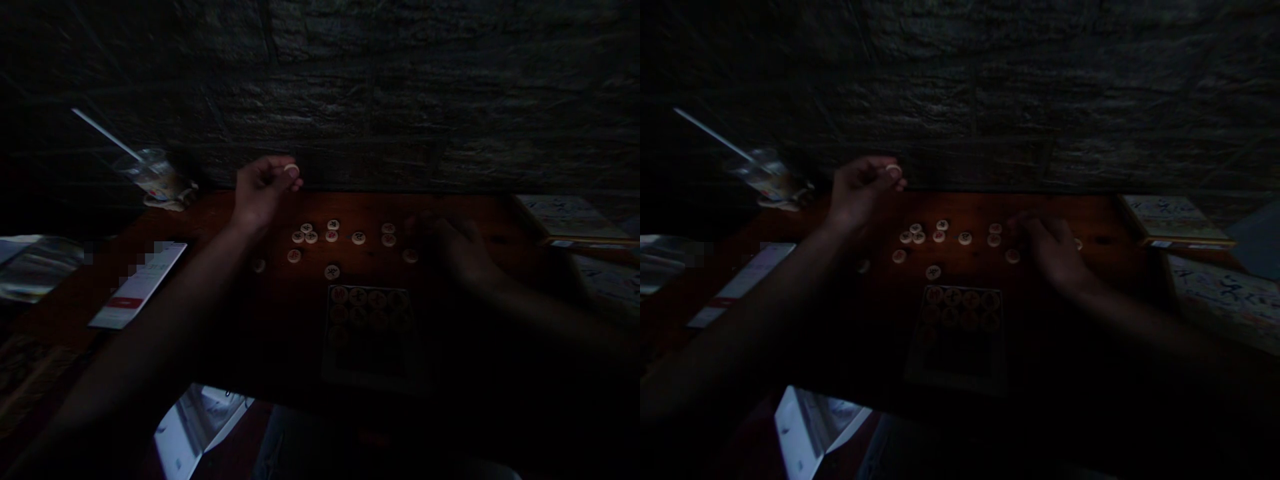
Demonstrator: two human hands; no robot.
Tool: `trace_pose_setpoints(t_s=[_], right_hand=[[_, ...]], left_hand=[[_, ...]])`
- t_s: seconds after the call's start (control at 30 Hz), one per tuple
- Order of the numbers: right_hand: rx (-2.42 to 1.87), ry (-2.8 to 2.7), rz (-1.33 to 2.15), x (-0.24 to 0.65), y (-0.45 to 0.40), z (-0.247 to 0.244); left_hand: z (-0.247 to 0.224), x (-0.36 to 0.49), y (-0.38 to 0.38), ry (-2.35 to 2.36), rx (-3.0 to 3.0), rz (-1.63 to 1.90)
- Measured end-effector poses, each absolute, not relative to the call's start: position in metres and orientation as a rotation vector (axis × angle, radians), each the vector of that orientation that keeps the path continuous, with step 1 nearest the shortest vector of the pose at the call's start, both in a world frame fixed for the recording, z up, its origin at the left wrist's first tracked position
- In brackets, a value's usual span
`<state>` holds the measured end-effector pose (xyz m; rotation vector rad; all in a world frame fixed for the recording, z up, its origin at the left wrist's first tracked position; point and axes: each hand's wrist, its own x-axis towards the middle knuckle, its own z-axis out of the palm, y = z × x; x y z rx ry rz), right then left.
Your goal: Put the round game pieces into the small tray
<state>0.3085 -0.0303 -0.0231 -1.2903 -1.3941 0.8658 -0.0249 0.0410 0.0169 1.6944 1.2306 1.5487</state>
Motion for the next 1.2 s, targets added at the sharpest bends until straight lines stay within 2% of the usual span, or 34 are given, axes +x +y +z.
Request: trace_pose_setpoints(t_s=[0.2,0.4,0.5,0.93,1.2], right_hand=[[-1.313,-1.343,0.878,0.309,-0.029,-0.025],[-1.209,-1.529,0.523,0.308,-0.041,-0.019],[-1.171,-1.597,0.453,0.302,-0.055,-0.015],[-0.96,-1.817,0.574,0.282,-0.073,-0.021],[-0.866,-1.749,0.717,0.28,-0.068,-0.022]], left_hand=[[0.014,-0.005,0.028,1.034,1.487,1.463],[0.008,0.04,-0.016,0.923,1.599,1.192],[0.006,0.053,-0.034,0.836,1.659,1.111],[-0.004,0.065,-0.05,0.728,1.437,1.064],[-0.009,0.065,-0.048,0.731,1.624,1.044]])
